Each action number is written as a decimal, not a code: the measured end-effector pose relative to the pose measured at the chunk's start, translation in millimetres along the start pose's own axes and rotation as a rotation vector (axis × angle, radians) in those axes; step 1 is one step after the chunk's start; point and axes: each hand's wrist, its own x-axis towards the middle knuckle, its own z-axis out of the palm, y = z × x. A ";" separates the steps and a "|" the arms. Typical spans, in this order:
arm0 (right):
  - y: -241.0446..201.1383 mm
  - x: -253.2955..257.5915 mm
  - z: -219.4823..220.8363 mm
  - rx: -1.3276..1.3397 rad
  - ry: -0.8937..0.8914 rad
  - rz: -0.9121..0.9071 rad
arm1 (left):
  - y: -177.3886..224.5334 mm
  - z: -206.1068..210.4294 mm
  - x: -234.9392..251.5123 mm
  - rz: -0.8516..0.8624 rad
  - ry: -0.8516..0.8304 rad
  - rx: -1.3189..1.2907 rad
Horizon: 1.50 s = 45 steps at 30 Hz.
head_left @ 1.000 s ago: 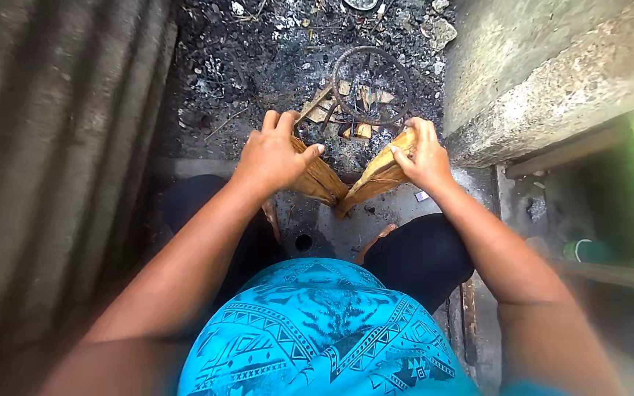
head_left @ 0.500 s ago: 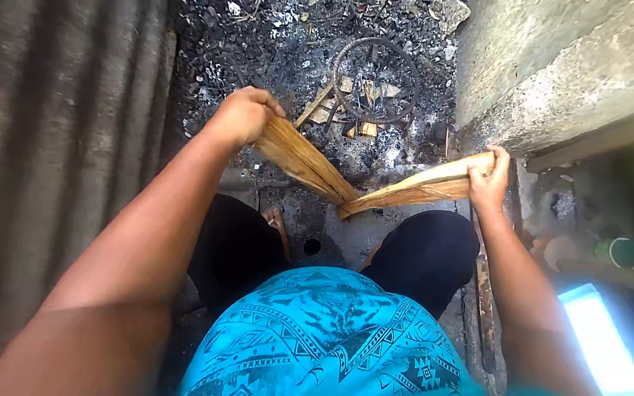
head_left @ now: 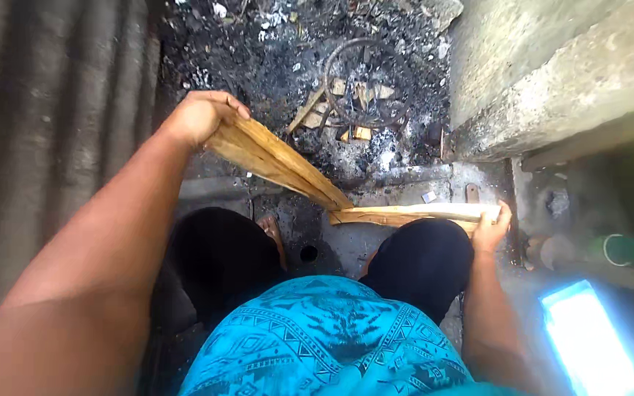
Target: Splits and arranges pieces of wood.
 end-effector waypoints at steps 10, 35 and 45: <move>61.5 -1.3 -4.4 0.064 0.097 0.114 | -45.5 -24.6 10.4 0.002 -0.004 0.007; -44.6 15.5 20.3 0.114 -0.115 -0.019 | 79.8 51.6 -17.9 0.039 0.027 0.120; 40.5 -28.9 -13.7 0.293 0.180 0.266 | 117.9 99.6 -44.8 0.178 -0.002 0.385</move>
